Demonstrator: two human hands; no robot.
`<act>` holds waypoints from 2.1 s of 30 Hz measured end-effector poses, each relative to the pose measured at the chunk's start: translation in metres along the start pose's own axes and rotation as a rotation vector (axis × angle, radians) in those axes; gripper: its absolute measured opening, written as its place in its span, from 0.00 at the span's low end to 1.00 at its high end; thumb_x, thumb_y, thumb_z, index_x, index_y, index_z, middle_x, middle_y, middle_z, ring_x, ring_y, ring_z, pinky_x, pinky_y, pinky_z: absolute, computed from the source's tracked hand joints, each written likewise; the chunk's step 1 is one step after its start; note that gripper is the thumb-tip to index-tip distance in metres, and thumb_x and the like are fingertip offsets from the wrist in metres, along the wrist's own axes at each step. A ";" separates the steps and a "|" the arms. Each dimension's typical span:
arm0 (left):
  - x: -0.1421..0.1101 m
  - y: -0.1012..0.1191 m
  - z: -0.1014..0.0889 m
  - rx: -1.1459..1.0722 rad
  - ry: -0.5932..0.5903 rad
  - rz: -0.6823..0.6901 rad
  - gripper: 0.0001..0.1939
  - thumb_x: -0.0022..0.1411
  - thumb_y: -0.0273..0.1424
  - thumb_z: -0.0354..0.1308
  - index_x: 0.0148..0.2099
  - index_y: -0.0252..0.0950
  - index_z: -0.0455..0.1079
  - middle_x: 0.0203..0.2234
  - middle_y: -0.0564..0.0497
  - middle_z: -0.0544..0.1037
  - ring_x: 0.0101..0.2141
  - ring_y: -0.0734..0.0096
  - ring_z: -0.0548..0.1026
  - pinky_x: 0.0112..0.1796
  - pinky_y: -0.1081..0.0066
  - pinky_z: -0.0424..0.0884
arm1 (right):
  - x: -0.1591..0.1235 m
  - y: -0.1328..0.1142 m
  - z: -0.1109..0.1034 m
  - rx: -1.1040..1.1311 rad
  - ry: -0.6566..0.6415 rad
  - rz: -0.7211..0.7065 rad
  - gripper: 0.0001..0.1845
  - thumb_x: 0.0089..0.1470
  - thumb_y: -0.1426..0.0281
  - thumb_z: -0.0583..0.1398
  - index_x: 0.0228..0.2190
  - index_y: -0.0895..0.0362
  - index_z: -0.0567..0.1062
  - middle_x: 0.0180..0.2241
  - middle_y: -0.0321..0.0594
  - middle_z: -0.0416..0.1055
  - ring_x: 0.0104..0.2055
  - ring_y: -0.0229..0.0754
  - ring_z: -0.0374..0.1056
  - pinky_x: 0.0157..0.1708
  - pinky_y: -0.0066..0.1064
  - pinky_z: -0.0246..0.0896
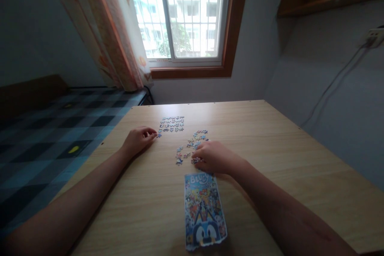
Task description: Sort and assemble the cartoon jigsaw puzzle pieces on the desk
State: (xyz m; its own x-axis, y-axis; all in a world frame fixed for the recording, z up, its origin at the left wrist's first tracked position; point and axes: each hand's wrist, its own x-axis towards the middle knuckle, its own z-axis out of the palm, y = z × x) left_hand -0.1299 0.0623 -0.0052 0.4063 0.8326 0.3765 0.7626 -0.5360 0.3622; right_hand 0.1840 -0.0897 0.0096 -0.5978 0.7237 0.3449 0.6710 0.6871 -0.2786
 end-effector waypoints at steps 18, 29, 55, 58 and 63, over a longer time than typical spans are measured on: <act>0.000 -0.002 0.003 0.010 0.013 0.003 0.12 0.57 0.39 0.58 0.35 0.39 0.78 0.28 0.52 0.79 0.28 0.71 0.74 0.32 0.71 0.66 | 0.001 0.010 -0.014 -0.034 -0.073 0.088 0.06 0.57 0.71 0.63 0.35 0.52 0.82 0.32 0.39 0.75 0.35 0.39 0.68 0.35 0.31 0.60; 0.000 -0.001 0.002 -0.009 0.014 -0.006 0.11 0.56 0.38 0.58 0.35 0.39 0.78 0.28 0.53 0.79 0.27 0.71 0.73 0.32 0.71 0.66 | 0.003 0.008 -0.002 -0.045 -0.054 0.048 0.17 0.58 0.78 0.59 0.43 0.48 0.81 0.34 0.39 0.74 0.38 0.40 0.66 0.38 0.32 0.60; 0.001 -0.004 0.003 0.015 0.009 0.002 0.10 0.57 0.38 0.58 0.35 0.40 0.78 0.29 0.53 0.80 0.27 0.71 0.73 0.32 0.71 0.66 | 0.011 0.020 0.024 -0.056 0.111 0.224 0.03 0.54 0.68 0.66 0.32 0.54 0.80 0.34 0.41 0.74 0.42 0.46 0.65 0.45 0.37 0.58; 0.001 -0.003 0.002 0.015 0.005 0.003 0.11 0.57 0.38 0.58 0.35 0.40 0.78 0.29 0.53 0.80 0.27 0.71 0.73 0.32 0.71 0.66 | 0.012 0.019 0.026 0.014 0.147 0.220 0.03 0.51 0.71 0.68 0.30 0.55 0.78 0.34 0.40 0.74 0.41 0.45 0.65 0.45 0.36 0.58; 0.000 -0.002 0.000 -0.001 0.014 0.008 0.12 0.56 0.39 0.57 0.34 0.39 0.78 0.28 0.52 0.80 0.28 0.71 0.74 0.32 0.71 0.66 | 0.011 0.023 0.023 0.314 0.219 0.244 0.05 0.53 0.69 0.66 0.27 0.56 0.76 0.29 0.37 0.74 0.36 0.40 0.67 0.40 0.32 0.60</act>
State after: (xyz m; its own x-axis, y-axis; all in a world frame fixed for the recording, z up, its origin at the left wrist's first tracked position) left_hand -0.1309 0.0635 -0.0058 0.4052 0.8260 0.3917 0.7588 -0.5429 0.3599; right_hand 0.1829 -0.0641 -0.0132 -0.3086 0.8595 0.4074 0.5952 0.5086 -0.6222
